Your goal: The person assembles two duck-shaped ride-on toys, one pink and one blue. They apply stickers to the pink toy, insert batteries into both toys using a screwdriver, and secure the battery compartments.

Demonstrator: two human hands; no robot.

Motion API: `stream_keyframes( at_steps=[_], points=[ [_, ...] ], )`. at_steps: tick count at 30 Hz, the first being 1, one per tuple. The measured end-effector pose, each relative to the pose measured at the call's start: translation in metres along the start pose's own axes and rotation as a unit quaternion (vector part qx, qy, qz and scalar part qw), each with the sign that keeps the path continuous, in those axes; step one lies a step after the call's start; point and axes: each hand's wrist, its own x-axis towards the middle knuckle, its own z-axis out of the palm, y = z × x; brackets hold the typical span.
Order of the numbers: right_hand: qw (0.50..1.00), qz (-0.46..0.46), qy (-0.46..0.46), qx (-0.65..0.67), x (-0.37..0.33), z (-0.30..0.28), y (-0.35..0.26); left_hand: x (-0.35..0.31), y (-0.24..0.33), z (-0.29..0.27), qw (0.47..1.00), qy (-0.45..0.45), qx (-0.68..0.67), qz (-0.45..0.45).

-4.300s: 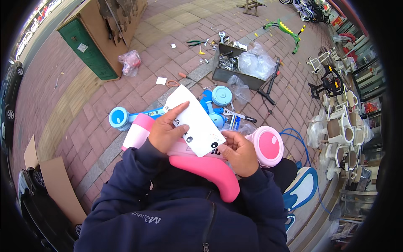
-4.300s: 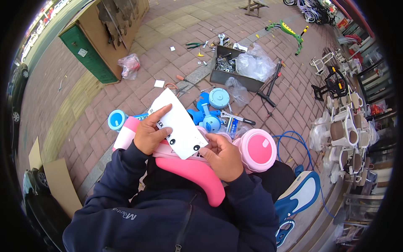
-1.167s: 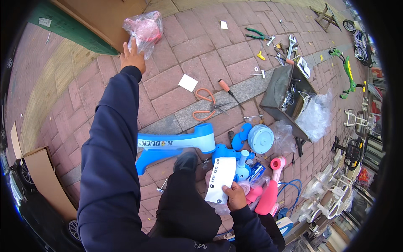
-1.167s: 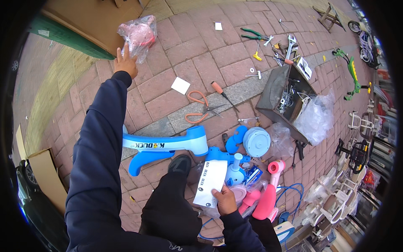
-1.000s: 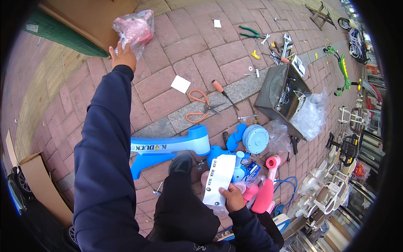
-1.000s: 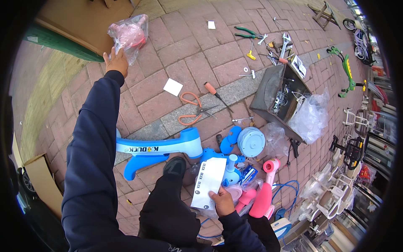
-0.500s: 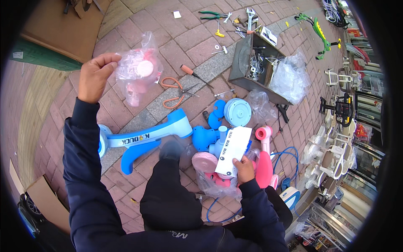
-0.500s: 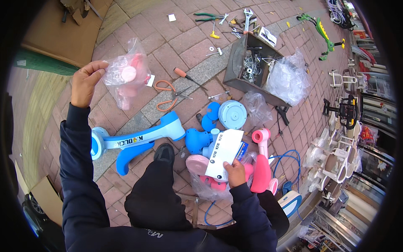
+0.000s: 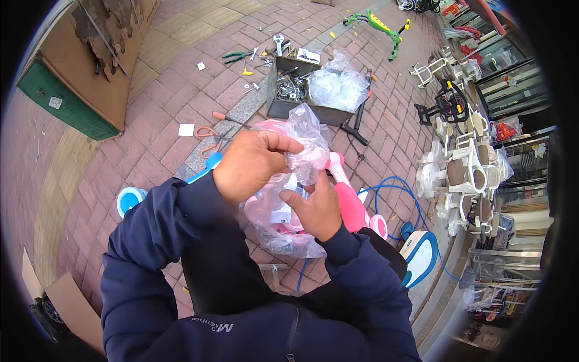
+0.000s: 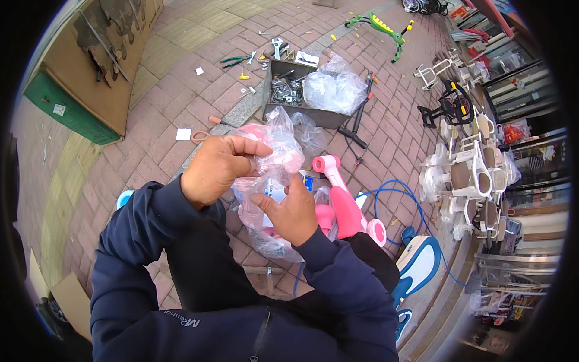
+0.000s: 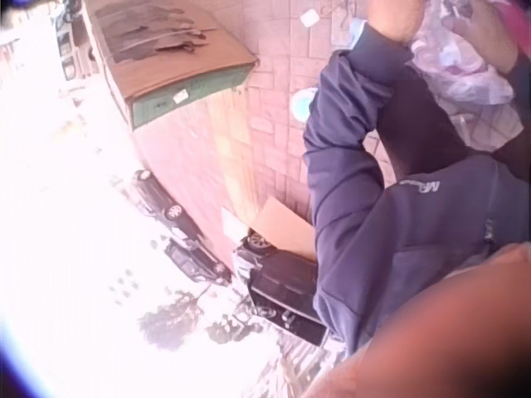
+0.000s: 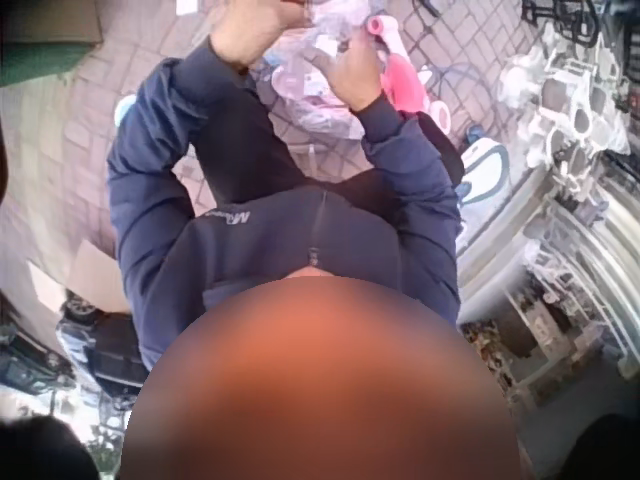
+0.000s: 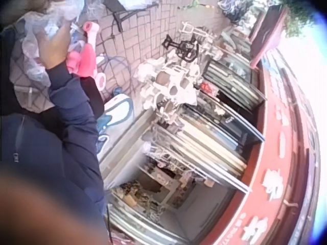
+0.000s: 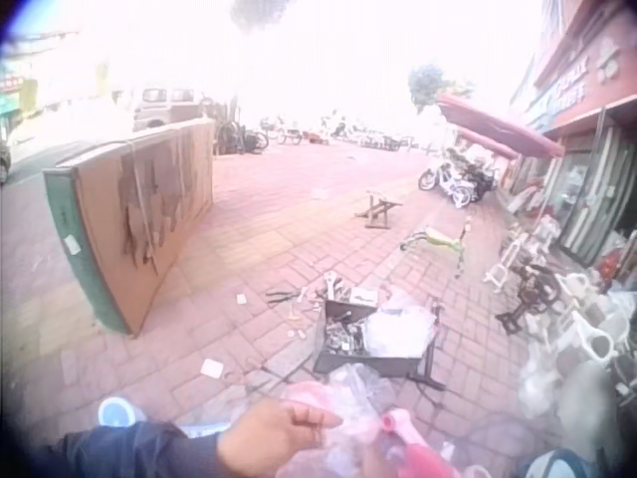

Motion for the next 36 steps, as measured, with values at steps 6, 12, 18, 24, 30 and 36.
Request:
stream_keyframes(
  at_steps=[6,12,18,24,30,36],
  points=[
    [0.993,-0.003,0.109,0.041,-0.013,-0.074,-0.002,-0.007,0.013,0.104,0.995,-0.051,0.021,0.081],
    [0.976,0.025,0.081,0.203,-0.015,-0.119,0.042,0.020,-0.020,0.107,0.934,0.070,0.220,0.274],
    [0.907,0.088,0.017,0.411,0.000,-0.133,0.063,0.043,-0.073,0.109,0.877,0.025,0.336,0.342],
    [0.961,0.152,0.020,0.231,0.021,-0.141,0.062,0.063,-0.072,0.102,0.859,0.121,0.387,0.311],
    [0.981,0.051,0.067,-0.175,0.008,-0.128,0.046,0.063,-0.081,0.108,0.846,0.156,0.441,0.255],
    [0.988,-0.106,0.023,-0.106,-0.002,-0.076,0.044,0.049,-0.088,0.117,0.929,0.106,0.312,0.166]
  ],
)
